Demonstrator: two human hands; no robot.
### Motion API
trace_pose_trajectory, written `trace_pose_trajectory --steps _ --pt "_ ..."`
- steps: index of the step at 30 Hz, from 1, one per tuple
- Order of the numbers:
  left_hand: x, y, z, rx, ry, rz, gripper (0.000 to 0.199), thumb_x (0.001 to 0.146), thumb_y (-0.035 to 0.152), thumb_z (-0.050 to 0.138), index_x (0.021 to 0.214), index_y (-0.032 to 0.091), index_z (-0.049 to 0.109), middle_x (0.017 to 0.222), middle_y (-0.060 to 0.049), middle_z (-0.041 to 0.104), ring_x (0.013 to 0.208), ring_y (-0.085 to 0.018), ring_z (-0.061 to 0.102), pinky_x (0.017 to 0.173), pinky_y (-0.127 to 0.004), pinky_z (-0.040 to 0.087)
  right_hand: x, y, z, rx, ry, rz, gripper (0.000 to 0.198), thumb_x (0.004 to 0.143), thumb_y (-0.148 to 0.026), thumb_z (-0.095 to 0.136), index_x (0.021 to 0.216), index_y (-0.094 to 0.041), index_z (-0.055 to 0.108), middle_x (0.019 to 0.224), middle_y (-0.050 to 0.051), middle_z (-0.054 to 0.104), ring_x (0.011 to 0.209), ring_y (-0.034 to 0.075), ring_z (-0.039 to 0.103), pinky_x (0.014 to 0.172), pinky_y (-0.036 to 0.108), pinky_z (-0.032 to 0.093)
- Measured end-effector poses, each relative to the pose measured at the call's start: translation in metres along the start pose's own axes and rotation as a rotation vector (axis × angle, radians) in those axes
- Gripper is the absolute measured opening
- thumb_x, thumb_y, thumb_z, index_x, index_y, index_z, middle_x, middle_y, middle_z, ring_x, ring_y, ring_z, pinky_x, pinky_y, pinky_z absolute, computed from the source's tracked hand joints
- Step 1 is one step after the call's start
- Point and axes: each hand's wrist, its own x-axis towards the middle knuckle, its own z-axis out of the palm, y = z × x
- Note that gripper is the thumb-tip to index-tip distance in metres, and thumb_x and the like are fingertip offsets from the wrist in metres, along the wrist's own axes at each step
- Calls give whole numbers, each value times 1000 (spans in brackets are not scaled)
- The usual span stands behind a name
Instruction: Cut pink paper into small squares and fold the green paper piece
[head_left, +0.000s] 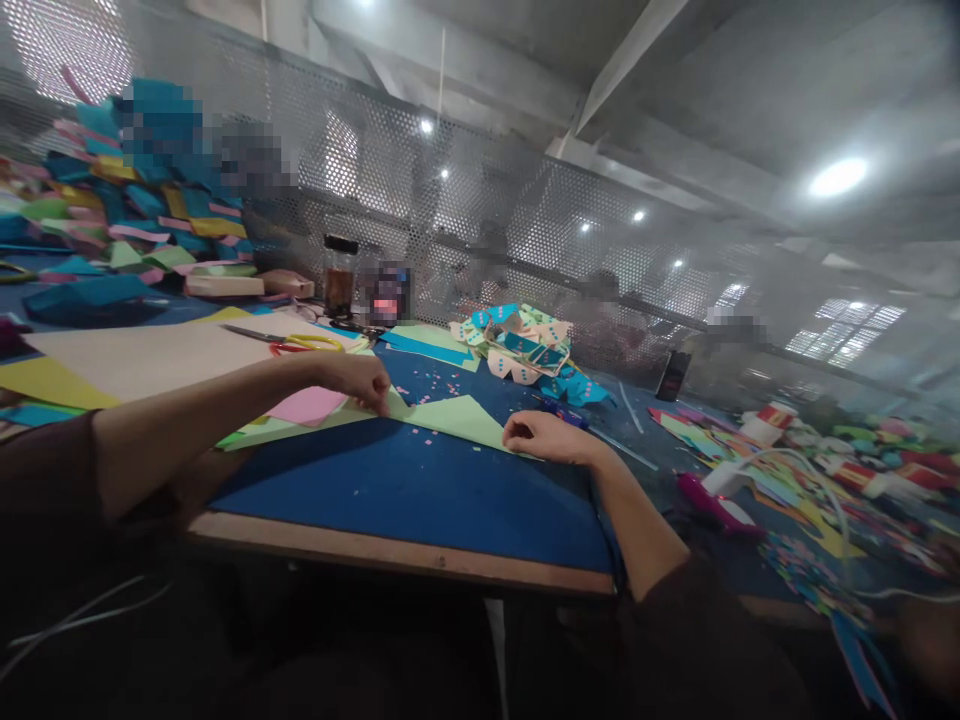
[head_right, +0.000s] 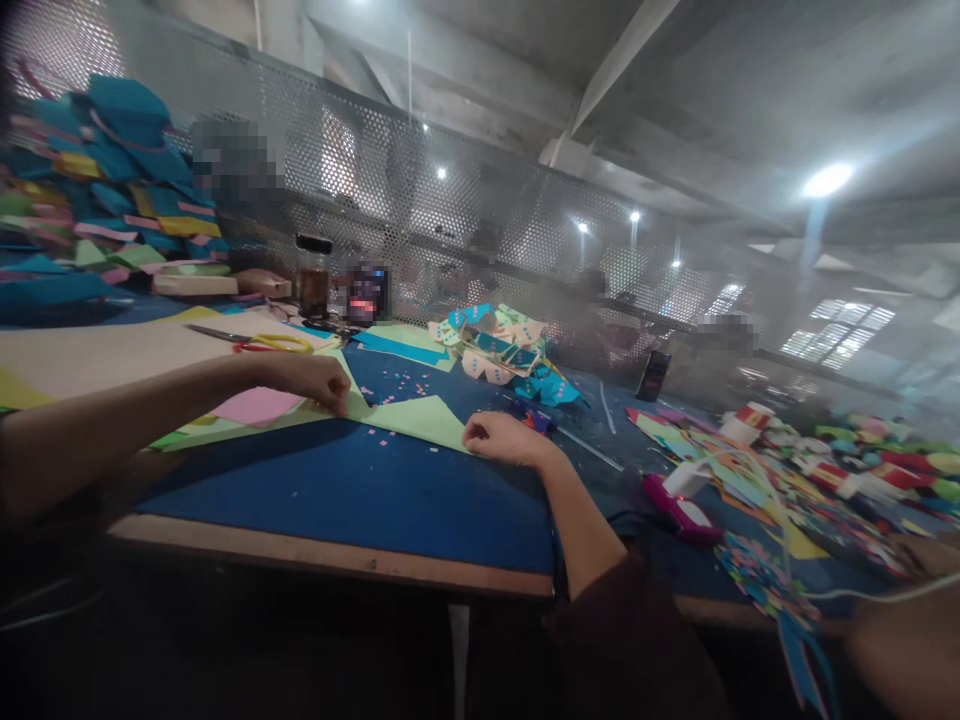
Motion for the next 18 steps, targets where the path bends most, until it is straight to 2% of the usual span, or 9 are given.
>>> trace_pose_trajectory --steps 4,7,11,15,18 --pt "-1 2 -1 8 -6 3 29 66 42 72 56 16 62 55 -2 60 55 -15 50 53 -25 33 11 -19 17 14 103 -38 17 88 -32 60 89 -17 67 89 3 67 80 16 59 70 25 40" --pt "-2 2 -2 28 -5 5 28 66 42 72 59 16 64 58 -3 62 57 -15 52 53 -24 32 16 -25 25 22 148 -41 16 89 -31 61 87 -17 67 87 3 67 79 15 59 70 25 40" --pt "-1 4 0 44 29 38 27 68 42 71 74 16 71 71 -4 69 67 -17 59 57 -24 35 17 -24 27 28 173 -43 14 89 -31 63 85 -17 66 85 2 67 79 15 59 69 25 38" --pt "0 19 12 -20 67 125 29 73 44 68 85 17 72 84 -4 74 78 -18 64 66 -23 40 18 -22 29 31 183 -37 13 88 -30 64 82 -17 66 83 2 66 78 15 58 69 25 37" --pt "1 35 25 -60 101 127 32 76 46 66 85 17 72 82 -4 73 78 -18 64 65 -23 40 19 -22 30 37 183 -32 15 88 -30 64 81 -17 65 82 1 66 76 15 57 68 24 36"
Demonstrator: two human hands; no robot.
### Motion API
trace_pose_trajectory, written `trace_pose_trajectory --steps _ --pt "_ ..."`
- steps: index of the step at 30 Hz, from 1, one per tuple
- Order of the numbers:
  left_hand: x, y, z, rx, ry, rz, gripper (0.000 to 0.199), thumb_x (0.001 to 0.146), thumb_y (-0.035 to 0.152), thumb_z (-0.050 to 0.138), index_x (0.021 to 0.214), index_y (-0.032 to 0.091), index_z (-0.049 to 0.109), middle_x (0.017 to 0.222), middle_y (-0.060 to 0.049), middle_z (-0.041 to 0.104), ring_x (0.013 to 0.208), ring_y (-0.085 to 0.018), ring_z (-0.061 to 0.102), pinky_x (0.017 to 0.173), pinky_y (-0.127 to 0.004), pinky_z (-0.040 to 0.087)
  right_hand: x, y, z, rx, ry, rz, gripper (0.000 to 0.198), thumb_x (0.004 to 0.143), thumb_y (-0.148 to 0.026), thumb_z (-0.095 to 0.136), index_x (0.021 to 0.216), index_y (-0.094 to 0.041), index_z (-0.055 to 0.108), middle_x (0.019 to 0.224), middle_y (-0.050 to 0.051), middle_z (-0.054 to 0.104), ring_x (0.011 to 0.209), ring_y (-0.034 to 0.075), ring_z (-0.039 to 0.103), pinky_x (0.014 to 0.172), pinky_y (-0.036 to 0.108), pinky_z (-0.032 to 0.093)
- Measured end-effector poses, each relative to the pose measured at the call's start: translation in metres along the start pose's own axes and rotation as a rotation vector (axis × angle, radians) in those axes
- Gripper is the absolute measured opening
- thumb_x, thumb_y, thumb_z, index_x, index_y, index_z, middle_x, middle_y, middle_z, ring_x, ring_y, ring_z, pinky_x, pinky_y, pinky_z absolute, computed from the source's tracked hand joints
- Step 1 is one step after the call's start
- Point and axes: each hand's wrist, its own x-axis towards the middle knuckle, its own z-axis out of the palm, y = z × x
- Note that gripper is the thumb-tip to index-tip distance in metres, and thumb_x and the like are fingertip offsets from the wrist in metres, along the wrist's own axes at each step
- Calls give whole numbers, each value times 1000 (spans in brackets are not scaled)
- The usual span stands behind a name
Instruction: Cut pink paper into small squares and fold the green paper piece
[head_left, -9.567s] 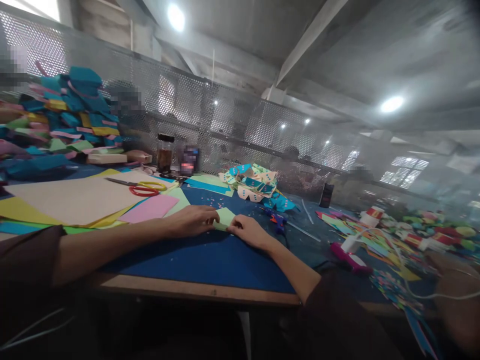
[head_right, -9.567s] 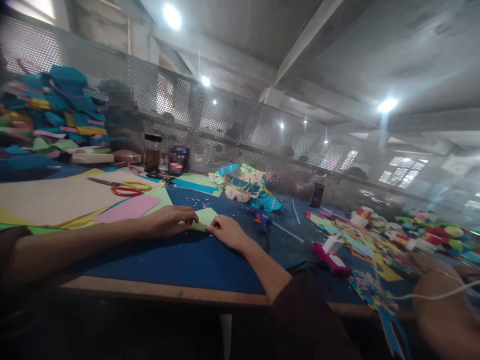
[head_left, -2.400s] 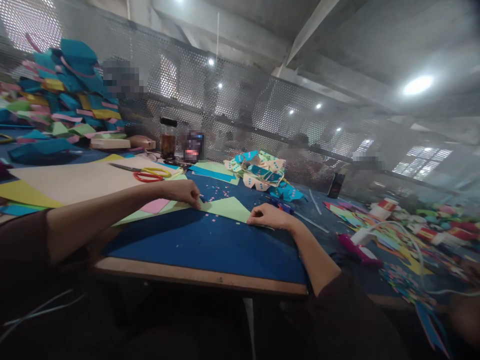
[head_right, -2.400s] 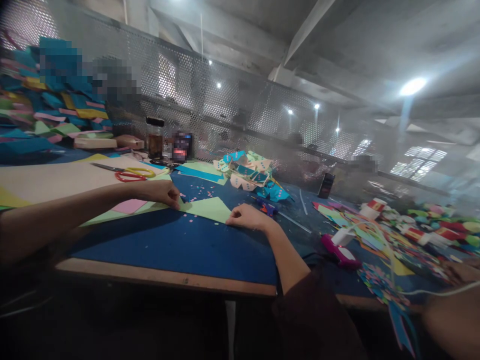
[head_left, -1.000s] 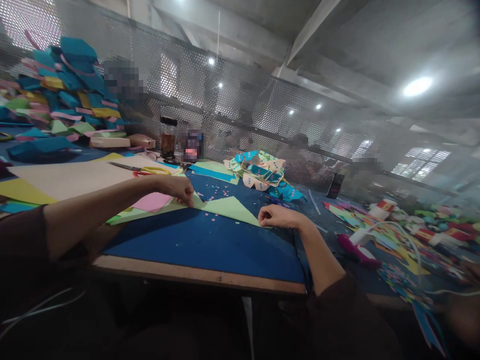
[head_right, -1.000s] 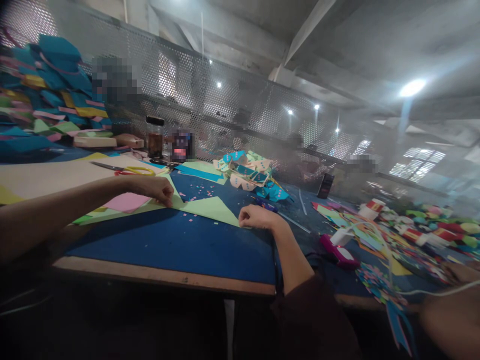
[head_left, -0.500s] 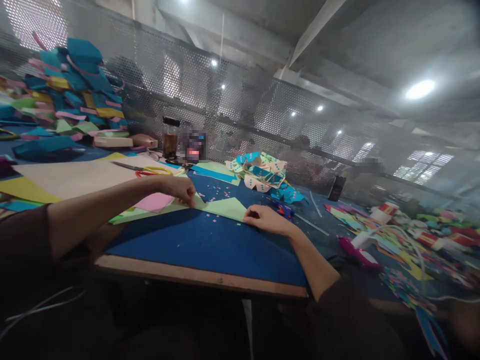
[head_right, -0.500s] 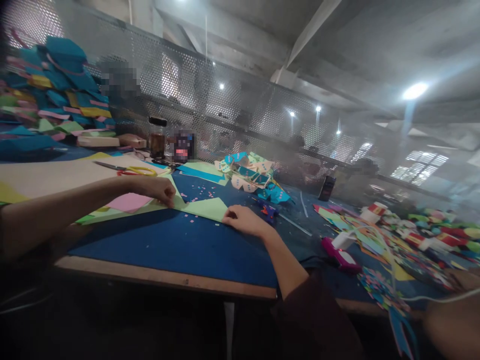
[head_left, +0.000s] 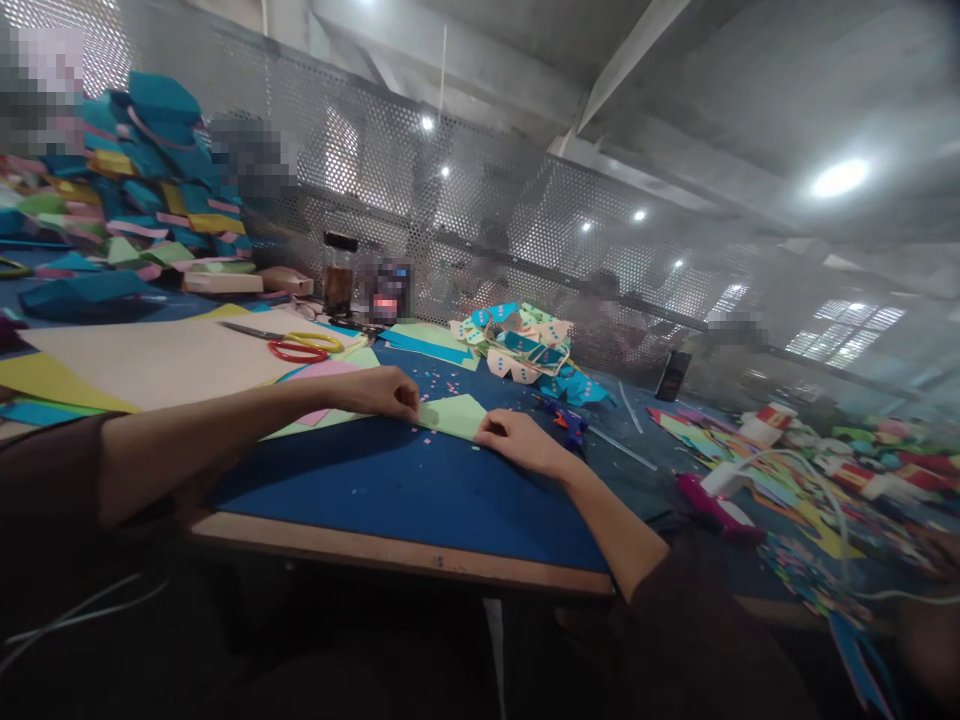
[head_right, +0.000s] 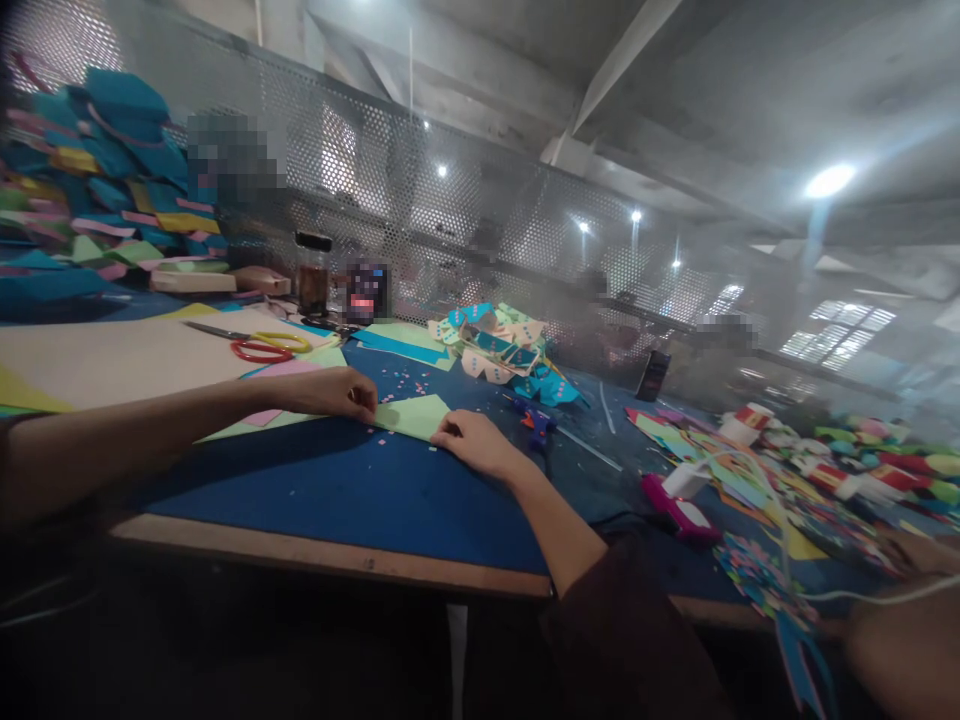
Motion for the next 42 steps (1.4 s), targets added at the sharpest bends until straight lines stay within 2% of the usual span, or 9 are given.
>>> trace_pose_trajectory --steps 5,14,25,36,40,42 --pt "2 13 15 -2 60 -27 37 78 52 64 82 16 71 76 -3 71 72 -17 61 60 -23 37 0 2 2 2 1 10 19 88 -36 64 80 -17 65 79 0 65 73 14 55 65 24 35" --pt "6 8 23 74 153 -34 40 78 56 61 75 17 68 69 -1 67 66 -17 58 55 -24 32 2 1 4 -34 15 40 25 90 -39 58 77 -18 63 77 1 63 71 14 53 63 25 33" --pt "8 9 23 114 140 -39 33 79 51 60 73 18 63 69 -2 66 66 -17 58 57 -25 32 2 1 4 -51 30 105 25 85 -41 65 76 -19 60 74 0 61 67 14 52 61 24 32" --pt "8 9 21 51 121 6 20 78 35 61 83 17 66 72 -1 68 68 -17 60 59 -23 36 2 -2 0 -37 6 111 16 84 -32 67 79 -18 62 75 -1 61 69 13 53 62 24 33" --pt "7 11 24 57 146 56 17 78 24 59 89 18 69 79 -1 69 74 -17 62 63 -22 39 1 -2 -1 -28 -4 105 11 85 -28 66 81 -18 63 77 -1 61 70 13 54 63 24 34" --pt "6 13 27 76 169 137 21 79 17 56 93 18 71 86 -2 69 78 -16 62 69 -22 42 1 -1 -1 -23 -11 107 9 85 -26 66 82 -18 63 77 -1 62 70 13 54 63 24 35"
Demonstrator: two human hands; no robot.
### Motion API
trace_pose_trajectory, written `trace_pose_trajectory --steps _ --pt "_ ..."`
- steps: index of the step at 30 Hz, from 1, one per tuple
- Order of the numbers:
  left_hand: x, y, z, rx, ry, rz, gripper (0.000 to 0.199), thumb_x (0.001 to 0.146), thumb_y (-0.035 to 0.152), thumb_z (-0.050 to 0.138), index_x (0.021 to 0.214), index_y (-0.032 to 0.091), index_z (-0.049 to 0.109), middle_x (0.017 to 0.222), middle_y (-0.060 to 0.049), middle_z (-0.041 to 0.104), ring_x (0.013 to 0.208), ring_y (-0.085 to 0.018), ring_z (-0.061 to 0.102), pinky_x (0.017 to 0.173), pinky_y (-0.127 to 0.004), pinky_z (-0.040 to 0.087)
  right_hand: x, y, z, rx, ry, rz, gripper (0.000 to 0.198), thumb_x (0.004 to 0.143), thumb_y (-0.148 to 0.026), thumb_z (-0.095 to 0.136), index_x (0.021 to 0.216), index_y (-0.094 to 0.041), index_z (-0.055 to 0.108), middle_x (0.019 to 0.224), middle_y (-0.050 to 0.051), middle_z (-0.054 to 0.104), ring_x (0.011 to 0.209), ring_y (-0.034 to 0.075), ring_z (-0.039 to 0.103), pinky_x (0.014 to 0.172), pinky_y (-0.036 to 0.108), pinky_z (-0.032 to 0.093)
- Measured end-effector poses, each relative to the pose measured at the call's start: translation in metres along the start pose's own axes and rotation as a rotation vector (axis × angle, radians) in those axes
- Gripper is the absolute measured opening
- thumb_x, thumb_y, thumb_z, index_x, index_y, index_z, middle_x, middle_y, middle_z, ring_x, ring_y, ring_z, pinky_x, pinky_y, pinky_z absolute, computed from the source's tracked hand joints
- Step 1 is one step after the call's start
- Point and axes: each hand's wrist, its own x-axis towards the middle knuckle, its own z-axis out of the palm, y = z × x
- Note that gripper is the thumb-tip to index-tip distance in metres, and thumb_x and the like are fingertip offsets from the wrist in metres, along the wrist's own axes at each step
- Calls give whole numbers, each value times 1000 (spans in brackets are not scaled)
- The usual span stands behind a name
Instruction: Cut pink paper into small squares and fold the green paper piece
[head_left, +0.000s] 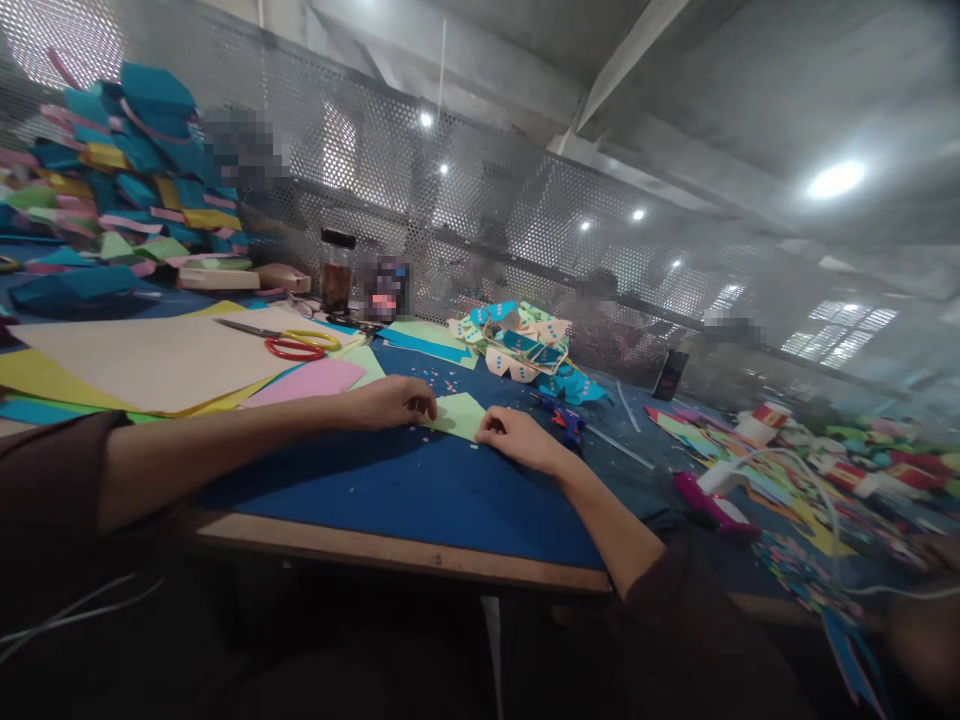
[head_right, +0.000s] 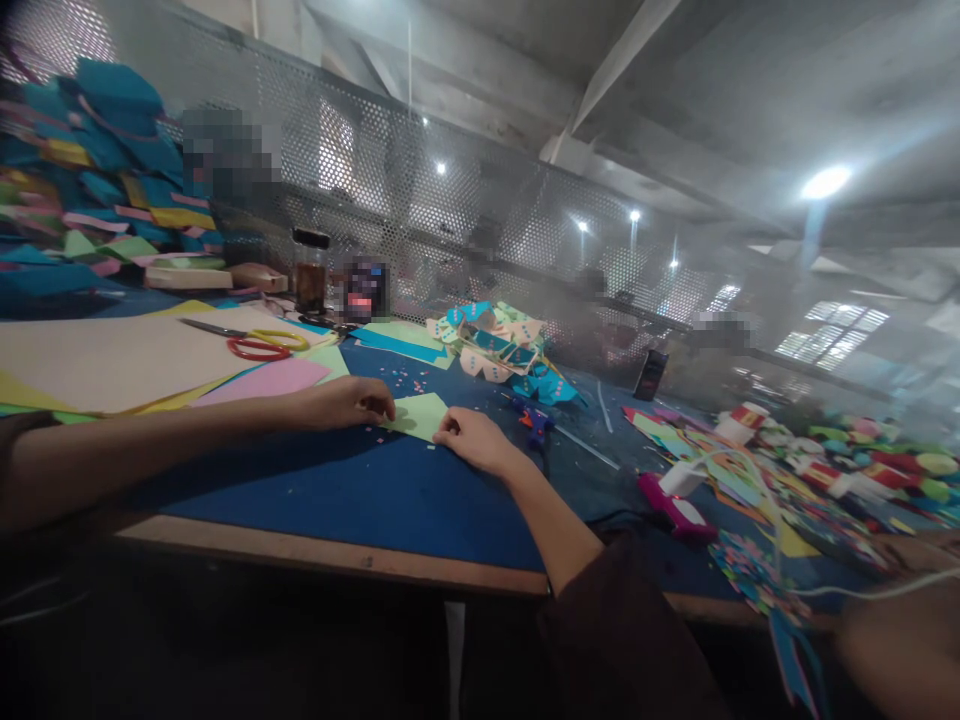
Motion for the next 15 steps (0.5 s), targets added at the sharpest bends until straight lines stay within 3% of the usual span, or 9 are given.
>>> trace_pose_trajectory --steps 5,9,15 --pt "-3 7 5 124 53 228 31 87 9 47 97 20 74 90 -5 68 84 -15 64 77 -23 46 0 2 -1 3 -10 0 7 85 -24 65 83 -18 63 77 0 62 70 13 53 63 24 35" --pt "-7 10 6 286 59 268 37 84 2 47 99 22 74 94 -4 68 93 -17 63 80 -24 46 0 3 -2 4 -15 -7 7 85 -25 65 84 -18 63 77 0 62 70 13 53 64 24 35" --pt "-11 13 8 410 55 281 36 85 4 51 105 25 72 97 -4 68 90 -18 64 67 -24 45 -1 2 -3 27 -30 -14 5 86 -22 63 85 -17 63 78 0 62 72 13 54 64 24 36"
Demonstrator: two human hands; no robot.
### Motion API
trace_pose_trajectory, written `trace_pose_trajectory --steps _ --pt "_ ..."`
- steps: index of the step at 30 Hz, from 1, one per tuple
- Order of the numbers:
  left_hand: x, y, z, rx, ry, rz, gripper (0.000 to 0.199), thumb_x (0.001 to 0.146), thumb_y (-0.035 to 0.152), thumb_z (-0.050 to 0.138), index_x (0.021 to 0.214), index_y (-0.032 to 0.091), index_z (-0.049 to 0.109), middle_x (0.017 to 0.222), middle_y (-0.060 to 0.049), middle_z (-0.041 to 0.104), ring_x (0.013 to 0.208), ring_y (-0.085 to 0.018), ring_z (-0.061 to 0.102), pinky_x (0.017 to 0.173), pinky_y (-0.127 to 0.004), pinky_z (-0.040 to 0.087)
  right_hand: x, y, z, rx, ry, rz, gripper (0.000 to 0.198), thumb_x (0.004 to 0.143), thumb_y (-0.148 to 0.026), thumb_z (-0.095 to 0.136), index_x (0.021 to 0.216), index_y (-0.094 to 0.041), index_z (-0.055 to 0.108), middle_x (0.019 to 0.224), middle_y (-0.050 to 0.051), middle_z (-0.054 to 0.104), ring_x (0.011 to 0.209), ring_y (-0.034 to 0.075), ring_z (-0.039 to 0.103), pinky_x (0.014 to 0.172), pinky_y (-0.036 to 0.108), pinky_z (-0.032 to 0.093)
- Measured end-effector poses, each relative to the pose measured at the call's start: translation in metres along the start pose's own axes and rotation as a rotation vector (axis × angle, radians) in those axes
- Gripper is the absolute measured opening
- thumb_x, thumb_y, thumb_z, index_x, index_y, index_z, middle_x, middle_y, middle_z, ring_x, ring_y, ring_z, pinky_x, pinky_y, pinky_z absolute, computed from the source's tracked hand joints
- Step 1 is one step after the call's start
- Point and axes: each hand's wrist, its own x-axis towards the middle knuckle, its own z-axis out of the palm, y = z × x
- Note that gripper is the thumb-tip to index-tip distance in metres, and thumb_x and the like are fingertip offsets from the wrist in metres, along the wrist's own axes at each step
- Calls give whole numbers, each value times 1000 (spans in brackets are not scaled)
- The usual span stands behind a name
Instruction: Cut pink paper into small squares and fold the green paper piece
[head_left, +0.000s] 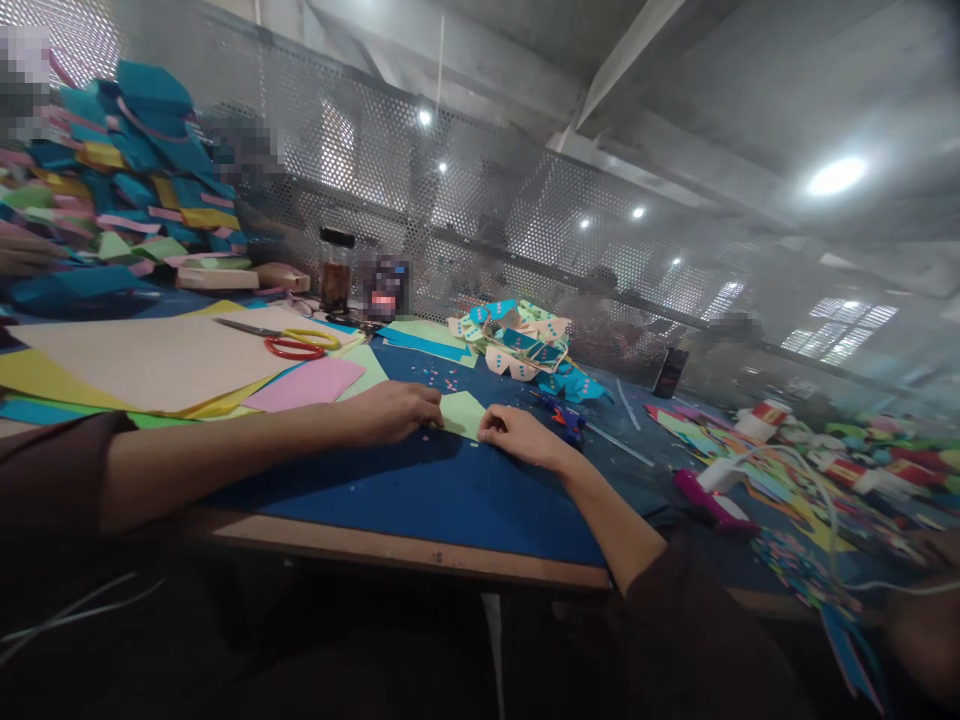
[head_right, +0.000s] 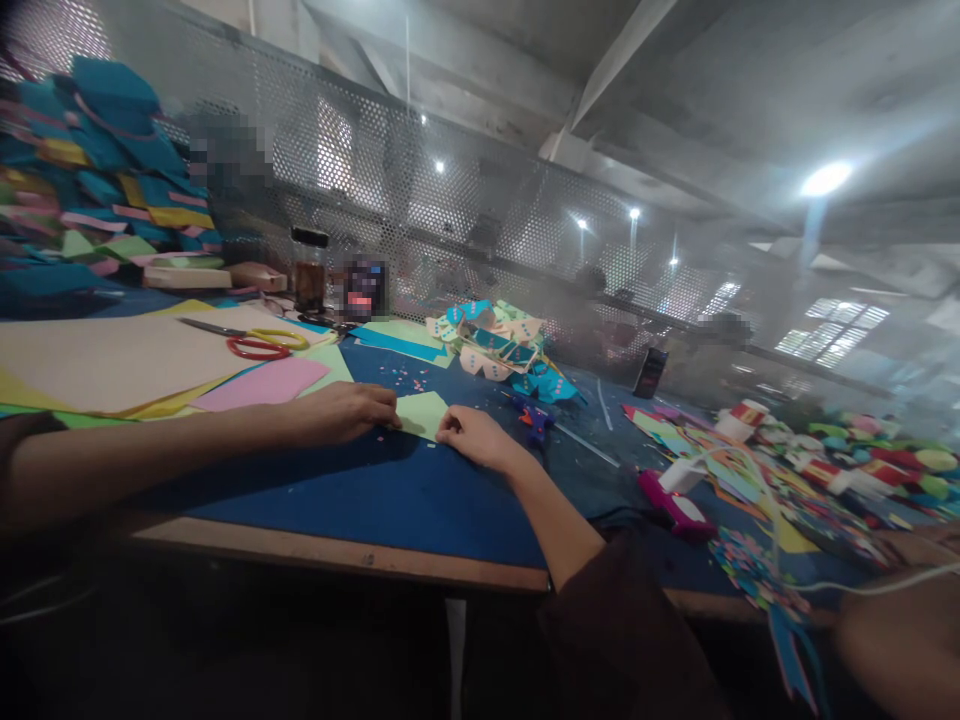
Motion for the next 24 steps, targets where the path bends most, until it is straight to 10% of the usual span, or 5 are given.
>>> trace_pose_trajectory --steps 24 --pt "1 7 -6 136 -47 39 50 85 5 53 123 35 65 98 -5 63 83 -19 62 57 -23 39 -5 2 -11 51 -84 -57 5 86 -20 61 86 -16 64 76 -1 60 71 13 53 64 24 37"
